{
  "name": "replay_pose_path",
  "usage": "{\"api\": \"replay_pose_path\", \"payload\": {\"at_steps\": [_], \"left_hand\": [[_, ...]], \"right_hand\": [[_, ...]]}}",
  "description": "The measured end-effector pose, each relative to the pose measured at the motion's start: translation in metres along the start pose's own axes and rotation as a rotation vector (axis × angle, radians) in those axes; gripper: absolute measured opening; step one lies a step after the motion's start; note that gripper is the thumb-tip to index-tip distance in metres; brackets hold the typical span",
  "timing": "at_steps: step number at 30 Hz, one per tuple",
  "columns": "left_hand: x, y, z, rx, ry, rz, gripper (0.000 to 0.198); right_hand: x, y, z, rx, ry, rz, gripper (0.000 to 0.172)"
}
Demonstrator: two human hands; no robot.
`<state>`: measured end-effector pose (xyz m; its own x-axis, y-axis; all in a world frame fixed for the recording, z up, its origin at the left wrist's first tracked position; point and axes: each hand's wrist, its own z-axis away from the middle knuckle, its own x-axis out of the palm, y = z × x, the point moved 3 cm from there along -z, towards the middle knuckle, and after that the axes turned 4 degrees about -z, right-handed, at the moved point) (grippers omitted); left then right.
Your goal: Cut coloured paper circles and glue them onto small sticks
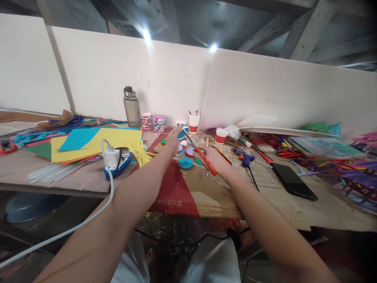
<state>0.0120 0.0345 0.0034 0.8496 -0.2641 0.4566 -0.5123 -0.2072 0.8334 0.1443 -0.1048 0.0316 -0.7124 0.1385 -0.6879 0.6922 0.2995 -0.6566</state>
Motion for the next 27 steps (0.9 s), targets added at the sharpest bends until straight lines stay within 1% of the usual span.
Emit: {"api": "replay_pose_path", "payload": {"at_steps": [4,12,17,23,27], "left_hand": [[0.0005,0.0016,0.001,0.02,0.028,-0.017,0.041],[0.0015,0.0012,0.0009,0.02,0.015,-0.012,0.039],[0.0015,0.0015,0.0013,0.009,0.029,-0.011,0.037],[0.0016,0.0018,0.0018,0.012,0.037,-0.008,0.036],[0.0025,0.0024,0.0031,0.002,0.033,-0.006,0.036]], "right_hand": [[0.002,0.0013,0.0,0.05,-0.021,-0.039,0.032],[0.0021,0.003,0.0004,0.03,-0.025,-0.051,0.028],[0.0025,0.0029,-0.0002,0.042,-0.036,-0.064,0.027],[0.0033,0.0024,0.0011,0.071,-0.045,-0.059,0.03],[0.0047,0.0051,-0.0005,0.09,-0.05,-0.008,0.026]]}}
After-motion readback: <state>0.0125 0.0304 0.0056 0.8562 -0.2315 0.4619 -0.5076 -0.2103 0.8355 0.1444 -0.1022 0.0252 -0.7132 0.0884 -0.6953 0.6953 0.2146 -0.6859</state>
